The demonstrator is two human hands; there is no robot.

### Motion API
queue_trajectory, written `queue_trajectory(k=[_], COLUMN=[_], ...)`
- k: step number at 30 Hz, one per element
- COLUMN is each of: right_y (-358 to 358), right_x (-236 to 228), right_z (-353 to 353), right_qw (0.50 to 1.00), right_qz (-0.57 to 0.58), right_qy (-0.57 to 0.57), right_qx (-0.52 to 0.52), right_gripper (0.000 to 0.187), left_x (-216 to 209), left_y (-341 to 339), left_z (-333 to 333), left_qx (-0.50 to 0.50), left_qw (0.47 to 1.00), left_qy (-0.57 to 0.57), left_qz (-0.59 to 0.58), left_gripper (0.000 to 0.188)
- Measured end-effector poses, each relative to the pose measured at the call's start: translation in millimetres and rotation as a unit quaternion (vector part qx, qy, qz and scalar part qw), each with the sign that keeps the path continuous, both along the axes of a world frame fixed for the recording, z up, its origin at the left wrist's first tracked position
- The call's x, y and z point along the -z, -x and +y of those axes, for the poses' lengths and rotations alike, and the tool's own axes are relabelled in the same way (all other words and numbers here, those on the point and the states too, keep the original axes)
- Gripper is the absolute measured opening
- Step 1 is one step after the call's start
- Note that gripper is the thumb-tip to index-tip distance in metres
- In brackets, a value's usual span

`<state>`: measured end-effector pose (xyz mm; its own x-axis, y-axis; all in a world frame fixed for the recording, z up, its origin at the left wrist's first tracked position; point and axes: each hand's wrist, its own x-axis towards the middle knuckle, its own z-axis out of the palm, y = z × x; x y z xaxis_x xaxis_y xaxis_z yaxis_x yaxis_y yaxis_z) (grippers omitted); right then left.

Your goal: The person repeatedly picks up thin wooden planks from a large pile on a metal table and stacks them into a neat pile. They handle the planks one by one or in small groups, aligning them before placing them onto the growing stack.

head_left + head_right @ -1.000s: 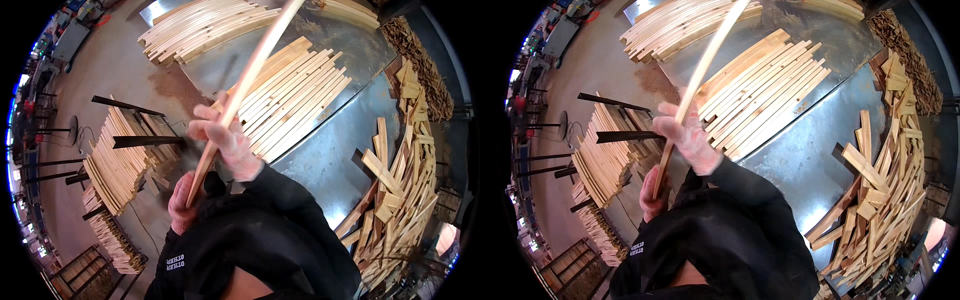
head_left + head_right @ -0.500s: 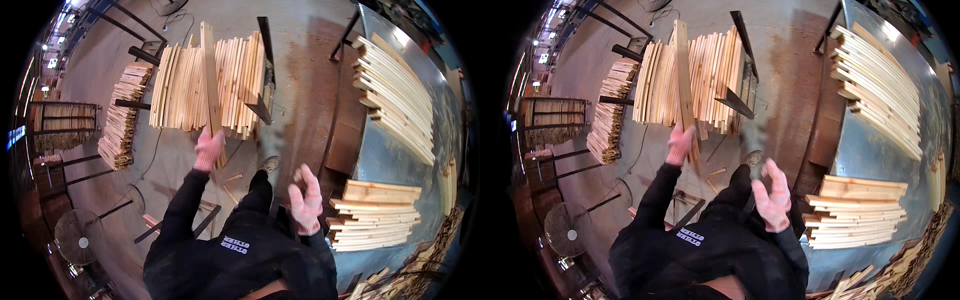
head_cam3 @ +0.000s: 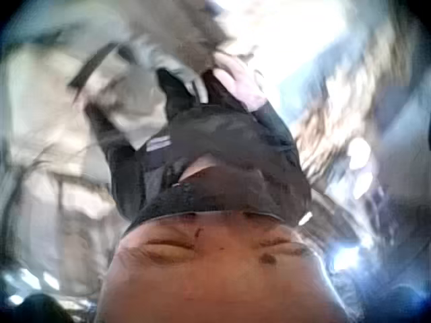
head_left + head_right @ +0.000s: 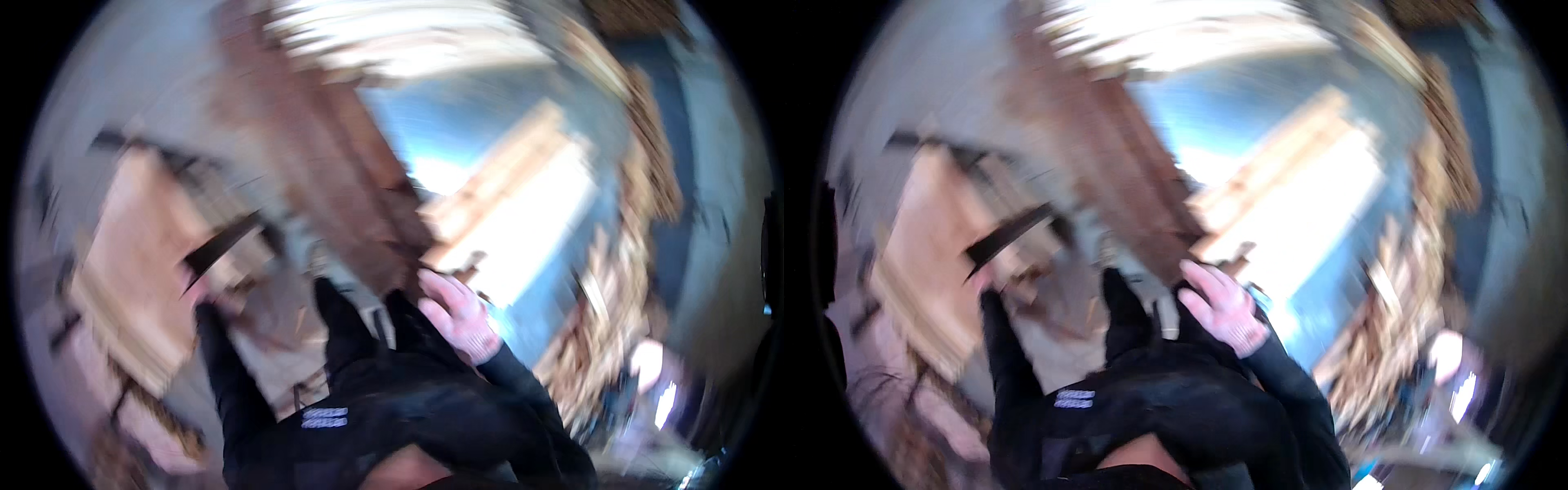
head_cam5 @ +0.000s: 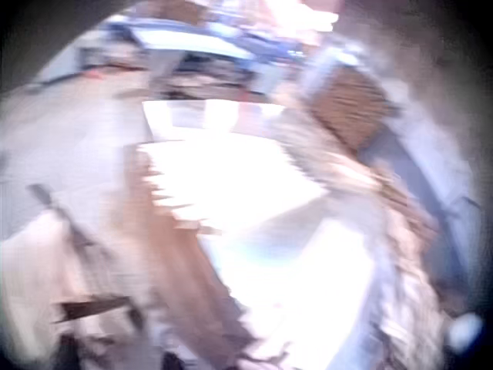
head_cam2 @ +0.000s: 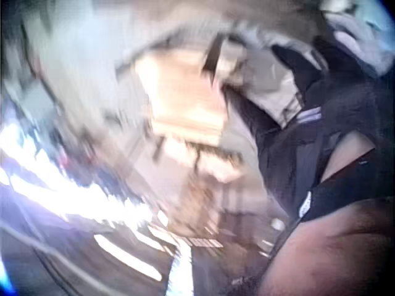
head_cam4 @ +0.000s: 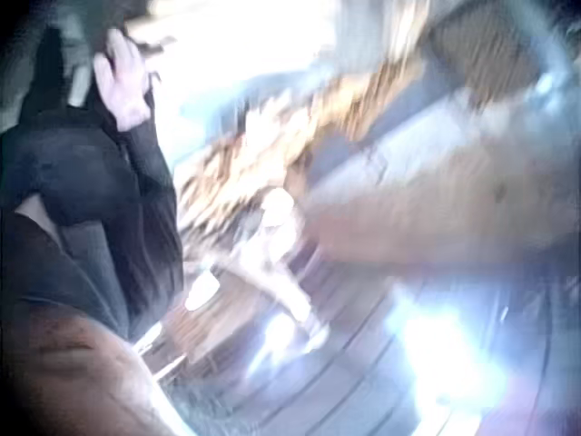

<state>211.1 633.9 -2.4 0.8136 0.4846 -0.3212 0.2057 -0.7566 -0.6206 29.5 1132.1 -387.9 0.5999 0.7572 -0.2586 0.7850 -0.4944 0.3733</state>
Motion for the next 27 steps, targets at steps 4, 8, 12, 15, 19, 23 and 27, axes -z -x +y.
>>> queue_trajectory(k=[4,8,12,15,19,23,27], right_y=[-29,-138,-289,-360,-379,-364,-327], right_x=[32,37,59,91,116,110,58], right_z=[-116,-266,-360,-386,-372,-355,-344], right_qw=[0.972,0.923,0.904,0.869,0.876,0.876,0.876], right_qz=[-0.095,-0.289,-0.262,-0.327,-0.327,-0.327,-0.253], right_qy=[-0.028,0.068,0.169,0.34,0.333,0.263,-0.164], right_qx=[0.215,0.244,0.294,0.148,0.119,0.24,0.377], right_gripper=[0.041,0.037,0.045,0.053,0.064,0.072,0.055], left_x=[-42,-136,-247,-262,-244,-263,-308], left_y=[61,57,-75,-120,-121,-142,-122], left_z=[-72,-273,-450,-517,-543,-553,-540], left_qx=[-0.079,-0.223,-0.299,-0.296,-0.335,-0.426,-0.429], left_qw=[0.982,0.826,0.637,0.633,0.606,0.571,0.568], left_qy=[0.134,0.512,0.698,0.692,0.678,0.657,0.659], left_qz=[-0.109,-0.074,-0.131,-0.181,-0.247,-0.246,-0.245], left_gripper=[0.04,0.041,0.045,0.06,0.087,0.099,0.104])
